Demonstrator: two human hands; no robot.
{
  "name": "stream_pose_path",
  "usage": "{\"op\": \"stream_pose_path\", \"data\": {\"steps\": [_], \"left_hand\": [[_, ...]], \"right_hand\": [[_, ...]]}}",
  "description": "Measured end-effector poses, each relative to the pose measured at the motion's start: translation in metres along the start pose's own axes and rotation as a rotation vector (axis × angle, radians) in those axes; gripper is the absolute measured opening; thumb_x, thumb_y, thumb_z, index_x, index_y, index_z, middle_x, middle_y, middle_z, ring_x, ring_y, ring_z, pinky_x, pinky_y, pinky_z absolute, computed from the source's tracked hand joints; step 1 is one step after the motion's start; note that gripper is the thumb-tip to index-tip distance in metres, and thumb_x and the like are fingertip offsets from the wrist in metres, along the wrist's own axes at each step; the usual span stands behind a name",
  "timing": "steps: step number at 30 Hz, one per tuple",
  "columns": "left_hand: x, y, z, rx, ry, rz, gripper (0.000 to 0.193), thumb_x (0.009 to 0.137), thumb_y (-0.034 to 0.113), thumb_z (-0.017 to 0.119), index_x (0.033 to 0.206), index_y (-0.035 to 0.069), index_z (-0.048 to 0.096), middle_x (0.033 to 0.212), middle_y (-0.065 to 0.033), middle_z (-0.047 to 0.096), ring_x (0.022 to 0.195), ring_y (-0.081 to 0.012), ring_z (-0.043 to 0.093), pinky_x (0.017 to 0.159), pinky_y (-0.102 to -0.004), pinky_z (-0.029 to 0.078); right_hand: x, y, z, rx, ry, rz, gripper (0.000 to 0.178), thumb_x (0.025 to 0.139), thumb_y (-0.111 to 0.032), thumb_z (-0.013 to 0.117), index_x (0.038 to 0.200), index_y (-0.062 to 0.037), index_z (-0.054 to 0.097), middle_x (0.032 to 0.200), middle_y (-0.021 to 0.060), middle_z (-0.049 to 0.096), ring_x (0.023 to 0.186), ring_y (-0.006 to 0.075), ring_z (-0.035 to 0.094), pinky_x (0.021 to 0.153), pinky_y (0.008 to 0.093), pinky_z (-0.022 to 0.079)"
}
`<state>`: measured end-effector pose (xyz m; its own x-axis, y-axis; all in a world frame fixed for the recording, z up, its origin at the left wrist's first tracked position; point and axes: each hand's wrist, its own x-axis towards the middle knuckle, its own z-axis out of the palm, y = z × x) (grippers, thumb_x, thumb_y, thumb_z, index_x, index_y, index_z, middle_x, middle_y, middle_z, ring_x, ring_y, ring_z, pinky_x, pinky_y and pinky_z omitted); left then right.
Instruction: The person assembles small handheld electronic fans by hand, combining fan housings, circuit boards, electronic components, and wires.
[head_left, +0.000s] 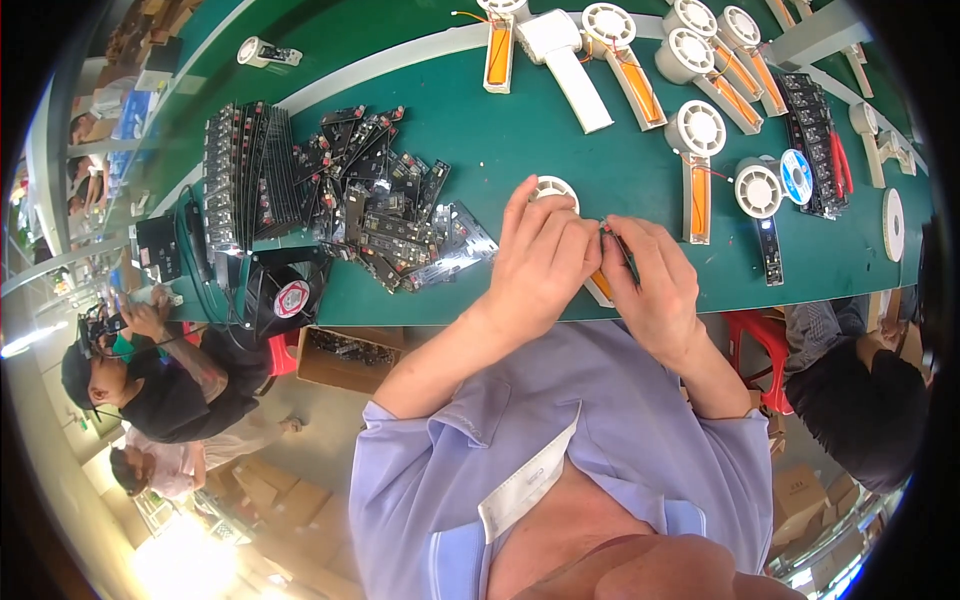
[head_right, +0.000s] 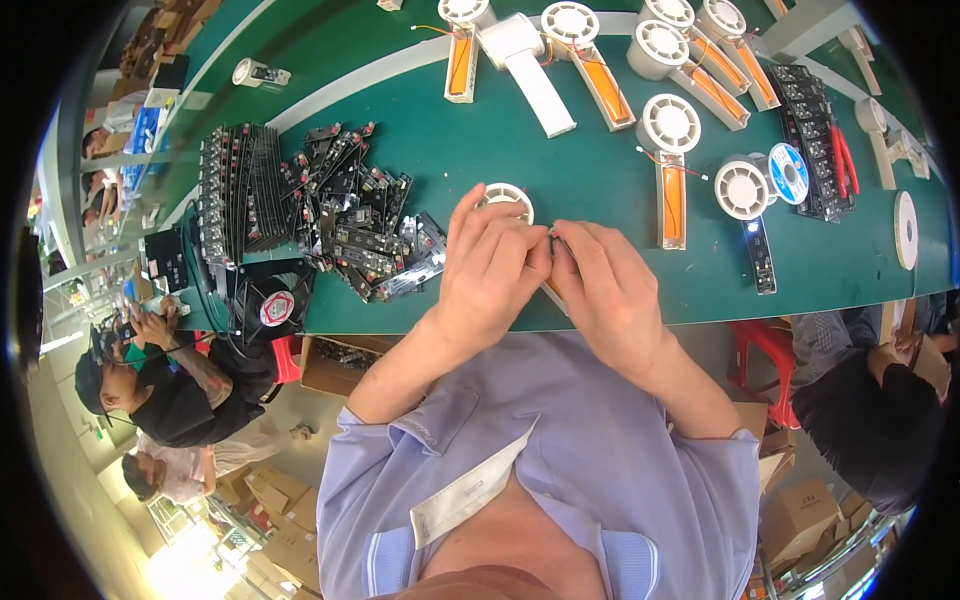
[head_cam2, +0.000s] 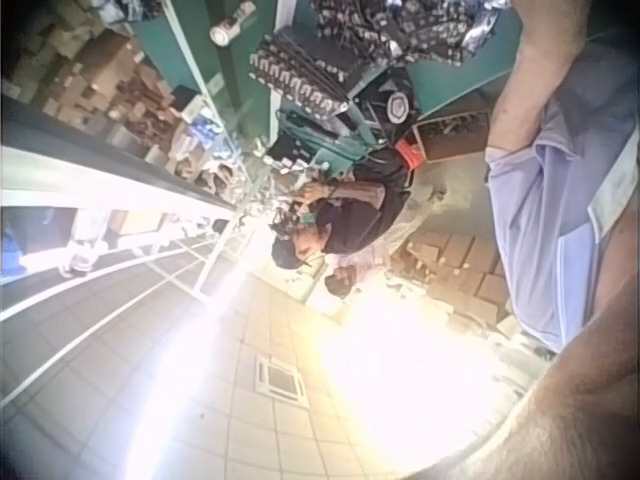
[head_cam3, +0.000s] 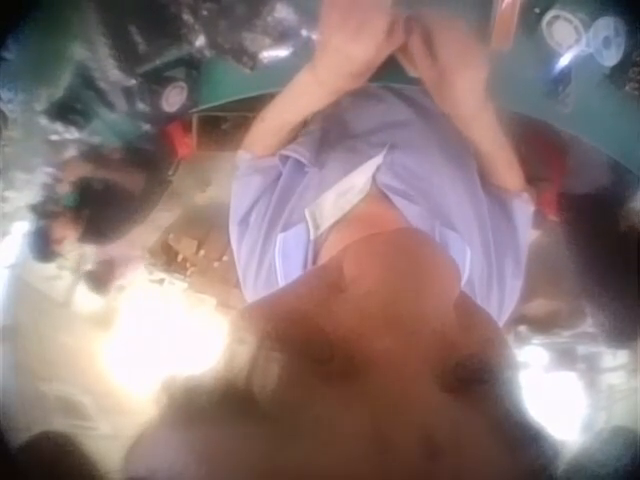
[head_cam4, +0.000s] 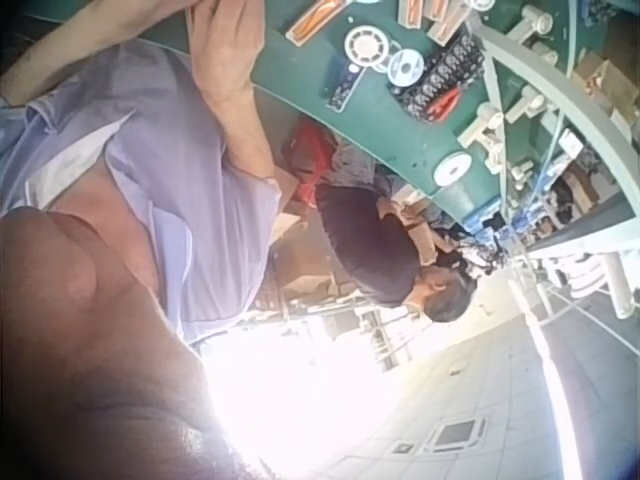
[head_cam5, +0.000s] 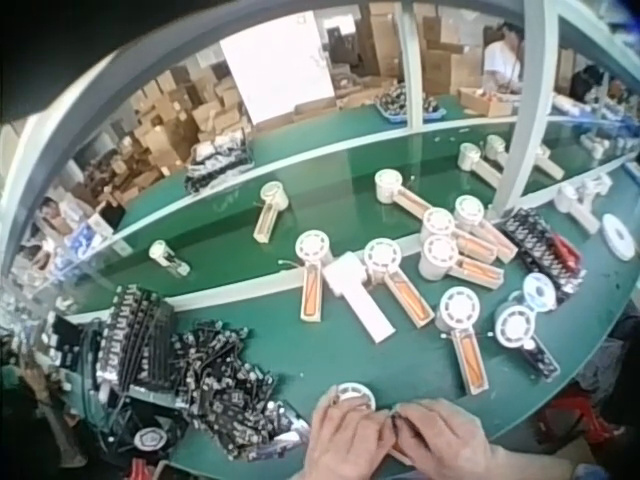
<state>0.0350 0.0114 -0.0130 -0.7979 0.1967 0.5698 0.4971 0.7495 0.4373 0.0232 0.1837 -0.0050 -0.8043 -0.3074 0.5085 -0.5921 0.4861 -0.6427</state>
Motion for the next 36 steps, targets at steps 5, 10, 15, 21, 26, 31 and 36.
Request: {"op": "stream_pose_path", "data": {"steps": [5, 10, 15, 21, 26, 31, 36], "left_hand": [[0.0, -0.001, 0.001, 0.007, -0.015, 0.014, 0.021, 0.081, 0.005, 0.078, 0.1, 0.003, 0.069, 0.098, -0.0102, 0.066, 0.107, -0.0285, 0.065, 0.114, -0.0568, 0.044], [0.0, -0.001, -0.003, -0.028, -0.069, 0.001, 0.024, 0.082, 0.004, 0.079, 0.104, 0.002, 0.07, 0.1, -0.0099, 0.066, 0.11, -0.0287, 0.063, 0.116, -0.0574, 0.041], [0.0, 0.0, -0.006, -0.054, -0.076, -0.006, 0.029, 0.077, -0.002, 0.082, 0.104, 0.003, 0.071, 0.1, -0.0089, 0.071, 0.107, -0.0292, 0.066, 0.114, -0.0571, 0.042], [-0.007, -0.001, 0.001, -0.057, -0.029, 0.005, 0.028, 0.08, 0.0, 0.079, 0.107, 0.0, 0.07, 0.102, -0.0099, 0.066, 0.111, -0.0299, 0.063, 0.117, -0.0617, 0.039], [-0.008, -0.001, -0.002, -0.044, -0.029, -0.002, 0.031, 0.078, -0.005, 0.082, 0.105, 0.003, 0.071, 0.101, -0.0089, 0.071, 0.108, -0.0301, 0.067, 0.117, -0.0576, 0.04], [-0.004, -0.006, -0.008, -0.057, -0.033, 0.016, 0.03, 0.077, -0.003, 0.083, 0.103, 0.004, 0.071, 0.104, -0.0073, 0.071, 0.106, -0.0285, 0.068, 0.114, -0.0558, 0.044], [-0.009, -0.016, -0.002, -0.118, 0.031, -0.028, 0.031, 0.077, -0.001, 0.083, 0.105, 0.006, 0.072, 0.114, -0.0071, 0.07, 0.11, -0.0284, 0.067, 0.112, -0.0555, 0.046]], "right_hand": [[0.003, 0.004, -0.003, 0.028, -0.057, 0.018, 0.032, 0.087, 0.007, 0.077, 0.118, 0.0031, 0.068, 0.106, 0.0176, 0.072, 0.088, 0.0323, 0.073, 0.072, 0.0386, 0.061], [0.0, 0.007, 0.002, 0.055, -0.057, 0.121, 0.031, 0.086, 0.006, 0.078, 0.115, 0.0024, 0.066, 0.103, 0.0176, 0.071, 0.085, 0.0333, 0.072, 0.07, 0.0386, 0.06], [0.003, 0.014, -0.001, 0.045, -0.104, 0.042, 0.031, 0.084, 0.007, 0.078, 0.112, 0.002, 0.065, 0.1, 0.0167, 0.071, 0.083, 0.0329, 0.071, 0.069, 0.0391, 0.06], [0.009, 0.014, 0.001, 0.031, -0.087, -0.083, 0.031, 0.083, 0.007, 0.078, 0.11, 0.0027, 0.064, 0.095, 0.0156, 0.07, 0.082, 0.0325, 0.071, 0.069, 0.0403, 0.06], [0.008, 0.016, 0.0, 0.048, -0.124, -0.085, 0.029, 0.084, 0.007, 0.078, 0.109, 0.0026, 0.064, 0.095, 0.0155, 0.07, 0.081, 0.0321, 0.07, 0.068, 0.0396, 0.059], [0.002, 0.013, 0.003, 0.155, -0.097, 0.065, 0.026, 0.085, 0.006, 0.077, 0.108, 0.0013, 0.065, 0.092, 0.0148, 0.07, 0.078, 0.0303, 0.07, 0.067, 0.0383, 0.058], [0.019, 0.011, 0.004, 0.13, -0.051, -0.024, 0.026, 0.086, 0.006, 0.077, 0.109, 0.001, 0.066, 0.092, 0.0142, 0.07, 0.076, 0.0281, 0.07, 0.064, 0.0368, 0.058]]}}
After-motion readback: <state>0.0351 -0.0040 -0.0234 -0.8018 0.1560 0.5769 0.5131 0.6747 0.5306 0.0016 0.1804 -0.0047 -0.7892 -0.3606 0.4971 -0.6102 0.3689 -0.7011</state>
